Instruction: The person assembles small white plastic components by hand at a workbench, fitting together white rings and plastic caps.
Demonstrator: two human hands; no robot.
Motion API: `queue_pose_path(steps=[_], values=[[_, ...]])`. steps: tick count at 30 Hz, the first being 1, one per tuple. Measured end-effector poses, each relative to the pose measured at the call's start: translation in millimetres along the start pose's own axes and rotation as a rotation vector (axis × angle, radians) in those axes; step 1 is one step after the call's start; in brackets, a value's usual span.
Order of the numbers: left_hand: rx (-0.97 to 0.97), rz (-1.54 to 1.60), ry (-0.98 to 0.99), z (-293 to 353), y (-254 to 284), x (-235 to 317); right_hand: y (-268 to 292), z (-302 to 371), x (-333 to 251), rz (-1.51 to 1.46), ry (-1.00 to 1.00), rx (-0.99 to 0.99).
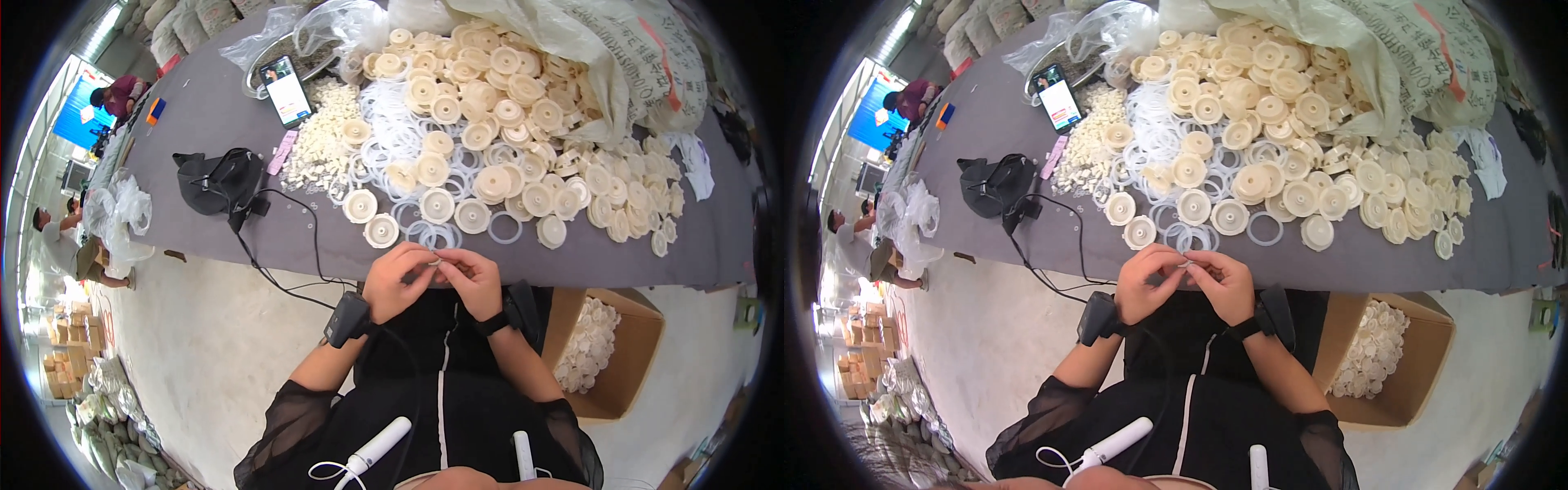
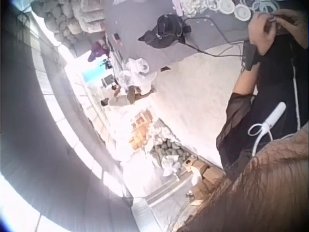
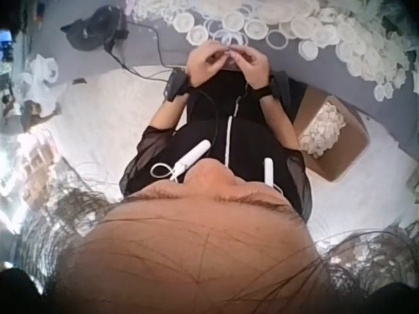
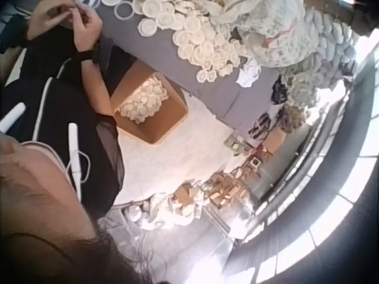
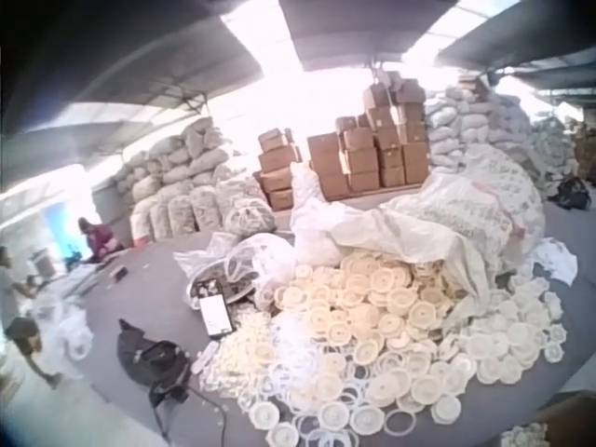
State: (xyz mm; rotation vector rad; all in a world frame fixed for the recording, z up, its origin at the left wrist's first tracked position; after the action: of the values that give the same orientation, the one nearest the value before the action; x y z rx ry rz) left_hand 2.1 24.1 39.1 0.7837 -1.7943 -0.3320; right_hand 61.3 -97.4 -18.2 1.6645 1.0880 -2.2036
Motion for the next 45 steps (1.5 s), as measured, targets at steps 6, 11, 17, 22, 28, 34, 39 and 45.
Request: queue_pose_path(steps=[6, 11, 17, 22, 28, 34, 39, 45], values=[[0.013, -0.005, -0.046, -7.4, -19.5, -3.5, 21.6, 3.9, -7.8, -0.028, 0.054, 0.110], [-0.016, -0.291, -0.012, -21.9, -27.7, -15.9, 45.4, -2.4, -7.1, -0.085, 0.165, 0.215], [-0.054, -0.103, 0.239, -23.6, -27.7, -33.1, 43.2, -1.5, -9.7, -0.106, 0.150, 0.205], [-0.037, -0.304, -0.038, -26.7, -31.1, -12.6, 45.5, -1.5, -6.7, -0.101, 0.140, 0.197], [0.000, -0.125, 0.220, -18.6, -28.8, -46.0, 45.6, -1.3, -6.5, -0.124, 0.130, 0.194], [0.135, -0.039, 0.027, -25.5, -18.5, -41.0, 40.0, -3.1, -3.2, -0.010, 0.133, 0.190], [0.003, -0.265, 0.042, -23.3, -22.1, -40.5, 37.9, -2.2, -6.6, 0.026, 0.121, 0.189], [-0.031, -0.315, 0.124, -26.5, -21.3, -23.7, 38.6, -2.2, -6.3, -0.027, 0.098, 0.212]])
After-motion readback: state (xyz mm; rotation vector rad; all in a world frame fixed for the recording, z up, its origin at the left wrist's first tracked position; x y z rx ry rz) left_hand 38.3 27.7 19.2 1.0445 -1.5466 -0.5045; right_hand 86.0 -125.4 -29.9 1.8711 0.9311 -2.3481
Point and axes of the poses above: each hand's wrist, its own z-axis away from the middle knuckle, its own y-axis out of the back of the hand, x = y × z, the point moved 5 cm from there along -z, towards the middle knuckle, and after that the axes turned 8 degrees about -z, right-handed, at the moved point
